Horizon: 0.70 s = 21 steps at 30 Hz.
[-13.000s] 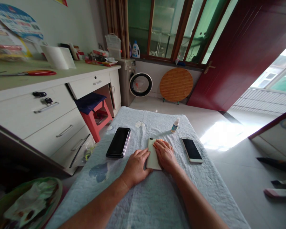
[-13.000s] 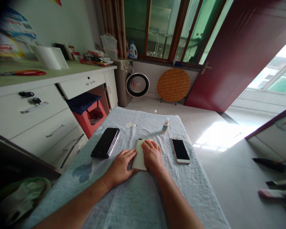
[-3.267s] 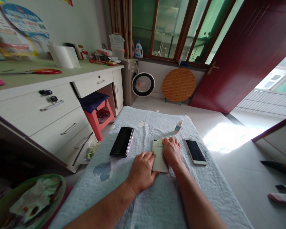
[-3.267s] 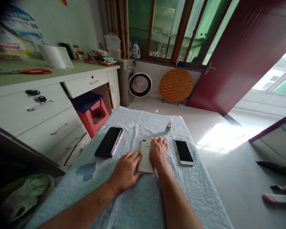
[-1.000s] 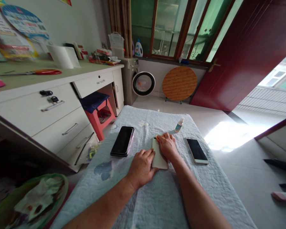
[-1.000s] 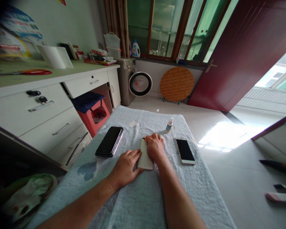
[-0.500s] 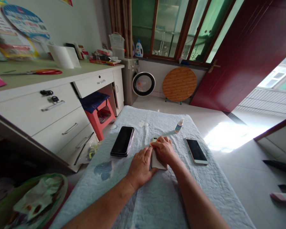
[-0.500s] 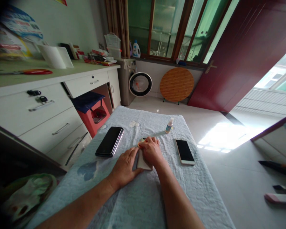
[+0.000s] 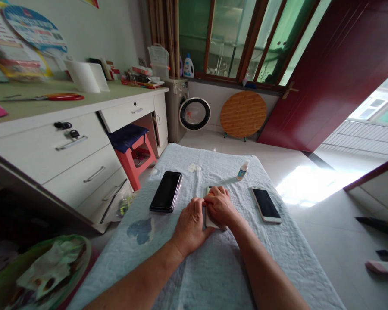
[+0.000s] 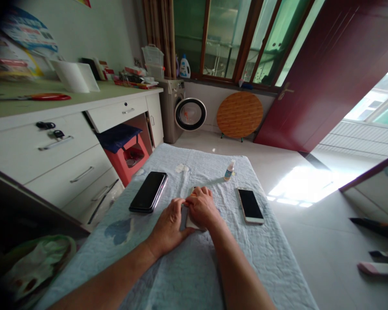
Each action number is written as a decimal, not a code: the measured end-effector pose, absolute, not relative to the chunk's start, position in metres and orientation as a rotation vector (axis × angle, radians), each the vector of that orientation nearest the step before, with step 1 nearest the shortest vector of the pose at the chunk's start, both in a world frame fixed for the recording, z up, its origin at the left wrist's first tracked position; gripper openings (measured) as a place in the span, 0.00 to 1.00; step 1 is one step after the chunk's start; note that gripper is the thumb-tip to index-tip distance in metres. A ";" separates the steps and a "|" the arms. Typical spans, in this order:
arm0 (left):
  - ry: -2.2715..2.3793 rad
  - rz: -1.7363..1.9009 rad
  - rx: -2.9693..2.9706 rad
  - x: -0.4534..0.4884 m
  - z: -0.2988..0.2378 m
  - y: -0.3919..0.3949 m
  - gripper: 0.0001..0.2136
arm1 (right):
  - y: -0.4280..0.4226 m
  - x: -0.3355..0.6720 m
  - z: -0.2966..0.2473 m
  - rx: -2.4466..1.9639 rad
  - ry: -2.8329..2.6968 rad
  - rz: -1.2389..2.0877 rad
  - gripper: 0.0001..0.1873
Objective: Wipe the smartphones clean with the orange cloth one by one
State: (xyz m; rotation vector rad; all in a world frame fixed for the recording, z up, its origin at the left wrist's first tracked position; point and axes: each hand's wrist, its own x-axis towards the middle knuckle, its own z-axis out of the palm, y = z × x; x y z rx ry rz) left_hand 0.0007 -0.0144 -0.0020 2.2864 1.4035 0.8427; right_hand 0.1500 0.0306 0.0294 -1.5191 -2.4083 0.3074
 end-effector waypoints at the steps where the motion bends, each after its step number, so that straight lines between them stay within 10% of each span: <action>1: 1.416 0.809 2.299 0.001 -0.001 -0.015 0.31 | 0.032 0.149 0.029 -1.533 -2.402 0.298 0.11; 21: 1.396 0.559 2.438 0.001 0.018 -0.018 0.22 | 0.075 0.149 0.025 -1.807 -2.294 0.101 0.16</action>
